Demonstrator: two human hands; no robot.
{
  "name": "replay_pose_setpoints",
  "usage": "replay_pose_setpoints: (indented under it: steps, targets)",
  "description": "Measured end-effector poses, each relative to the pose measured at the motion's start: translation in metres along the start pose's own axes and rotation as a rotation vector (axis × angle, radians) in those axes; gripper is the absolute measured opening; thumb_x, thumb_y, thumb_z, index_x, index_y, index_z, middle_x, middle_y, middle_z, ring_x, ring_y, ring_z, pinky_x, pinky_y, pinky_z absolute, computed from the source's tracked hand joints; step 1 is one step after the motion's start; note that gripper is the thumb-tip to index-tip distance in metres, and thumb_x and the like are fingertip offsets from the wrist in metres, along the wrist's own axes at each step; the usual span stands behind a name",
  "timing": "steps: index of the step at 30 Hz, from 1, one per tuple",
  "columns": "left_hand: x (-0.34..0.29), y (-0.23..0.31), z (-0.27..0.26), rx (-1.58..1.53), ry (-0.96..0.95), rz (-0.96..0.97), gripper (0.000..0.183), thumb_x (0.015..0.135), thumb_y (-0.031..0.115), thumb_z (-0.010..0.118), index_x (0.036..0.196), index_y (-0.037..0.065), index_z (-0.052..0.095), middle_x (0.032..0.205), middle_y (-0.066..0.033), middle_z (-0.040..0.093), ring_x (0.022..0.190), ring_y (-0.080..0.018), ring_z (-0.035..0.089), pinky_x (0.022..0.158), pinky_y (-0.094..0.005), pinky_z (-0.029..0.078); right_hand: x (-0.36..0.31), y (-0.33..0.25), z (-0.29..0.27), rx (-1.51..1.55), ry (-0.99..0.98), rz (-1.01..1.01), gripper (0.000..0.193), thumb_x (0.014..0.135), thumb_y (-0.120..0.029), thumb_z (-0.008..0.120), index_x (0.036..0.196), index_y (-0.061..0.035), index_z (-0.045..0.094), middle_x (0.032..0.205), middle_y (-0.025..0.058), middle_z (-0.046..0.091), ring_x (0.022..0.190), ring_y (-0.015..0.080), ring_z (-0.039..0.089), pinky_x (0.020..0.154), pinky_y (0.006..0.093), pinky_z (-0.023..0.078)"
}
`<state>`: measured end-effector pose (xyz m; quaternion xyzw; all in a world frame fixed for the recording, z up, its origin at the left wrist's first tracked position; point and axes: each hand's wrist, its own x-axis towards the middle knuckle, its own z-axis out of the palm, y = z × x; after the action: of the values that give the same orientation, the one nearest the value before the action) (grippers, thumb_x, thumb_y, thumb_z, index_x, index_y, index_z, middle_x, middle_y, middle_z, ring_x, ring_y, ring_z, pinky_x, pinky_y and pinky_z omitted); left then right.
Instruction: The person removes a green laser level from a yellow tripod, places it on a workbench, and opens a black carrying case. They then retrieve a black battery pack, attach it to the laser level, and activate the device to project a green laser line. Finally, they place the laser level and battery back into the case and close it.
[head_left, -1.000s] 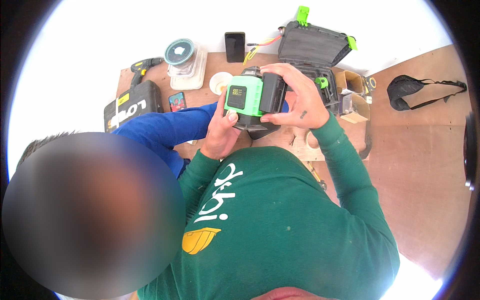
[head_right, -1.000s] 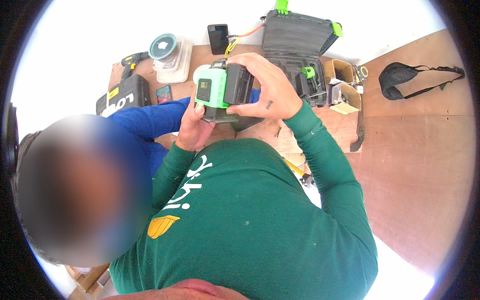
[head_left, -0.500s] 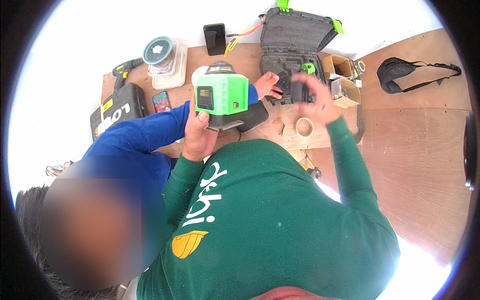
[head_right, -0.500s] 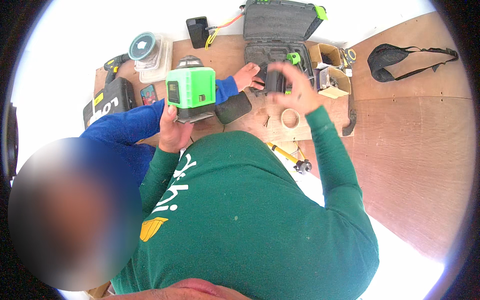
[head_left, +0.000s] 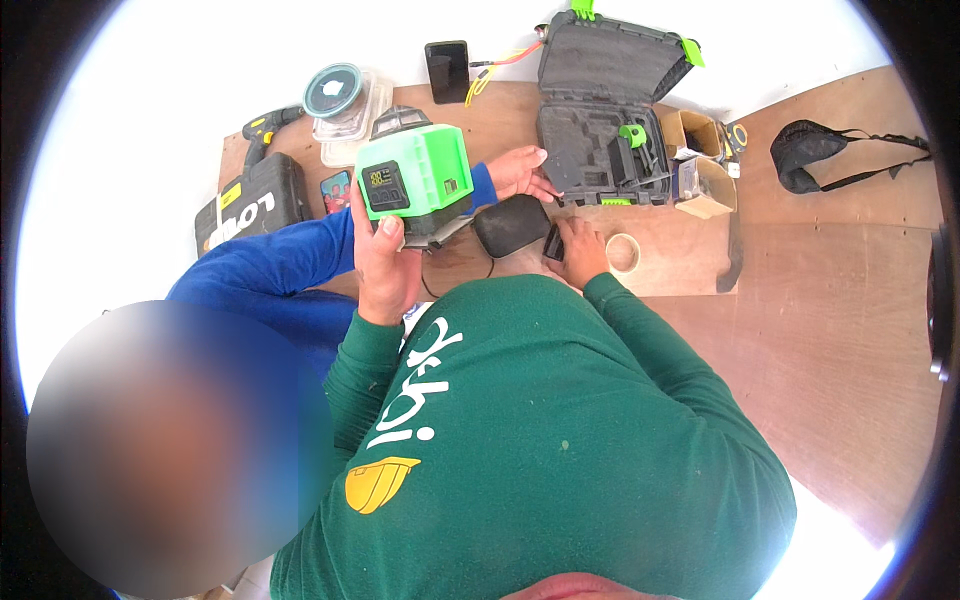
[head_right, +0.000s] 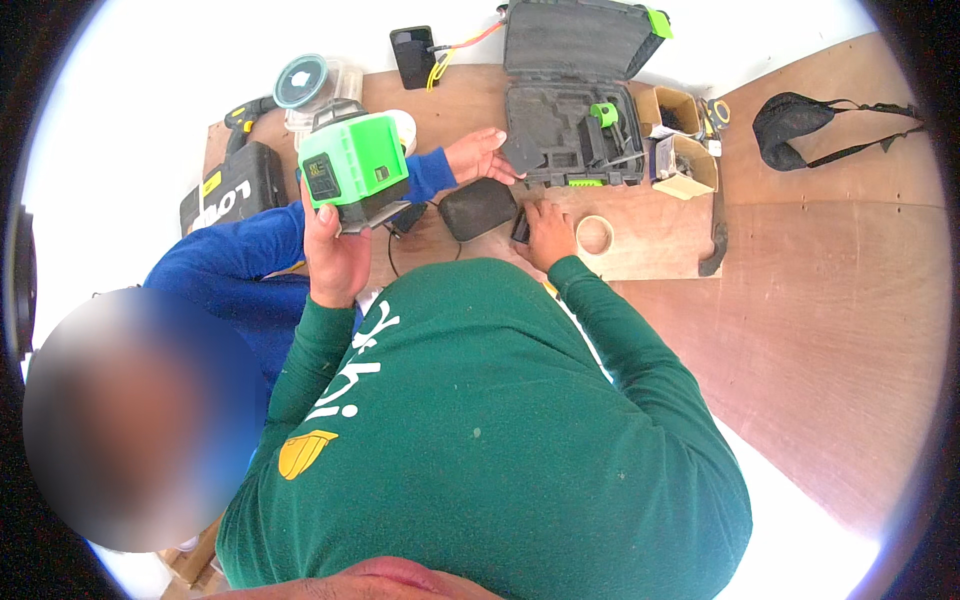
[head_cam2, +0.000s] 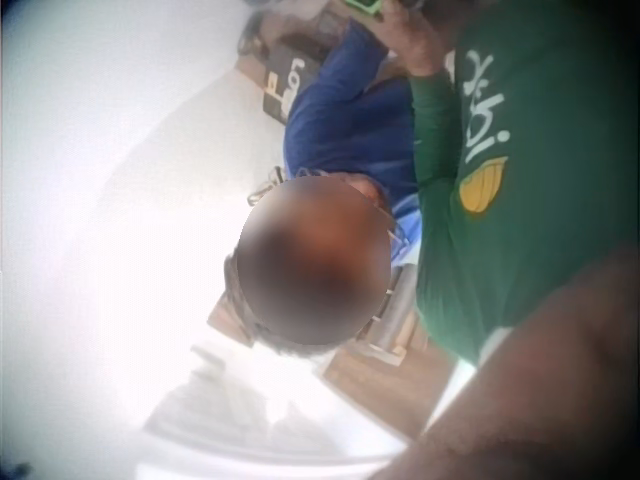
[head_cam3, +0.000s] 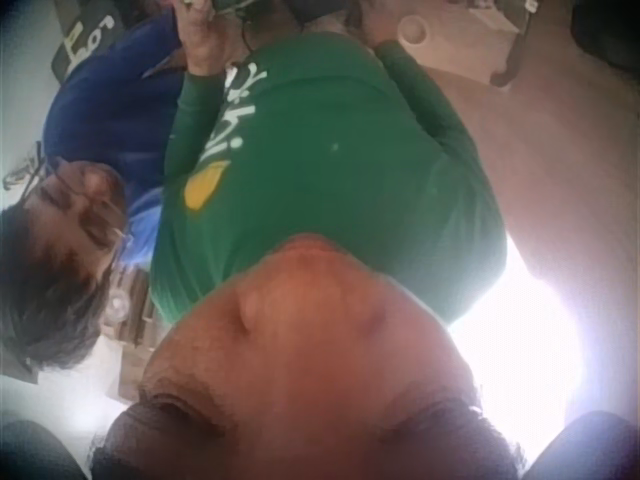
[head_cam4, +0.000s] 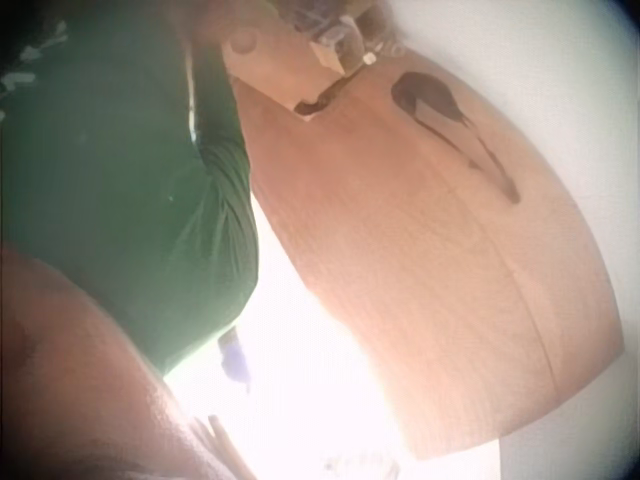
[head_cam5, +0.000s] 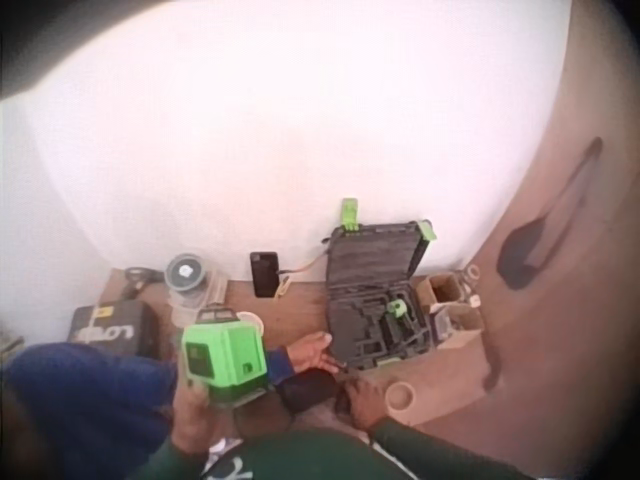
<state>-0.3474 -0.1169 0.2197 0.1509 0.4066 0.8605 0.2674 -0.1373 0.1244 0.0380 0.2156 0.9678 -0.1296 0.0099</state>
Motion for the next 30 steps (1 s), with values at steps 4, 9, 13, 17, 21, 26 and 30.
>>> replay_pose_setpoints:
  steps: [4, 9, 13, 17, 21, 26, 30]
  targets:
    - [-0.004, -0.001, -0.002, 0.063, 0.017, 0.051, 0.083, 0.094, 0.035, 0.071, 0.163, 0.014, 0.029, 0.153, -0.0084, 0.051, 0.14, -0.0267, 0.052, 0.116, -0.0473, 0.043, 0.008, 0.012, -0.031, 0.291, -0.004, 0.05, 0.077, 0.077, -0.037, 0.09, 0.14, -0.0084, 0.057, 0.135, 0.017, 0.057, 0.101, 0.0313, 0.068, 0.081, 0.0462, 0.056]
    - [-0.006, 0.001, 0.006, -0.011, 0.07, 0.016, 0.094, 0.091, 0.03, 0.077, 0.165, 0.013, 0.022, 0.152, -0.0098, 0.048, 0.14, -0.0255, 0.05, 0.118, -0.0454, 0.043, 0.04, -0.006, -0.055, 0.963, 0.22, 0.158, 0.102, 0.078, -0.017, 0.092, 0.158, -0.0111, 0.029, 0.127, 0.0182, 0.06, 0.093, 0.0212, 0.07, 0.083, 0.0371, 0.062]
    - [-0.005, -0.001, 0.007, -0.04, 0.031, 0.009, 0.094, 0.091, 0.03, 0.077, 0.165, 0.013, 0.023, 0.152, -0.0092, 0.048, 0.14, -0.025, 0.05, 0.118, -0.045, 0.042, 0.059, -0.016, -0.058, 1.066, 0.315, 0.163, 0.098, 0.079, -0.015, 0.092, 0.158, -0.01, 0.034, 0.119, 0.0137, 0.059, 0.087, 0.0175, 0.068, 0.078, 0.0333, 0.059]
    - [-0.009, 0.002, 0.011, -0.039, 0.049, 0.03, 0.096, 0.091, 0.028, 0.078, 0.166, 0.013, 0.022, 0.153, -0.0084, 0.047, 0.141, -0.0241, 0.049, 0.119, -0.0427, 0.04, 0.075, -0.008, -0.064, 0.948, 0.301, 0.1, 0.079, 0.08, -0.011, 0.088, 0.149, -0.0079, 0.051, 0.108, 0.0078, 0.059, 0.077, 0.0116, 0.061, 0.068, 0.0286, 0.053]
    - [-0.009, -0.004, 0.009, 0.063, 0.082, 0.126, 0.097, 0.091, 0.02, 0.076, 0.168, 0.008, 0.018, 0.155, -0.011, 0.044, 0.139, -0.0229, 0.048, 0.119, -0.0395, 0.038, 0.082, -0.009, -0.108, 0.67, 0.383, -0.081, 0.064, 0.083, -0.009, 0.081, 0.143, -0.0081, 0.059, 0.11, 0.0059, 0.062, 0.088, 0.0112, 0.06, 0.075, 0.0285, 0.051]
    - [-0.008, -0.005, 0.011, 0.315, 0.06, 0.242, 0.096, 0.092, 0.019, 0.074, 0.167, 0.006, 0.016, 0.152, -0.0148, 0.046, 0.135, -0.0232, 0.051, 0.116, -0.0384, 0.042, 0.082, -0.06, -0.214, 1.154, 0.302, -0.297, 0.059, 0.089, -0.011, 0.076, 0.145, -0.0034, 0.056, 0.13, 0.0056, 0.062, 0.118, 0.013, 0.058, 0.102, 0.0297, 0.047]
    - [-0.007, -0.013, 0.009, 0.271, 0.048, 0.305, 0.094, 0.093, 0.019, 0.073, 0.166, 0.006, 0.015, 0.15, -0.0184, 0.048, 0.132, -0.0268, 0.056, 0.112, -0.0412, 0.047, 0.082, -0.122, -0.275, 1.255, 0.144, -0.456, 0.052, 0.099, -0.016, 0.069, 0.146, -0.0025, 0.054, 0.134, 0.0045, 0.06, 0.121, 0.0125, 0.057, 0.105, 0.0293, 0.045]
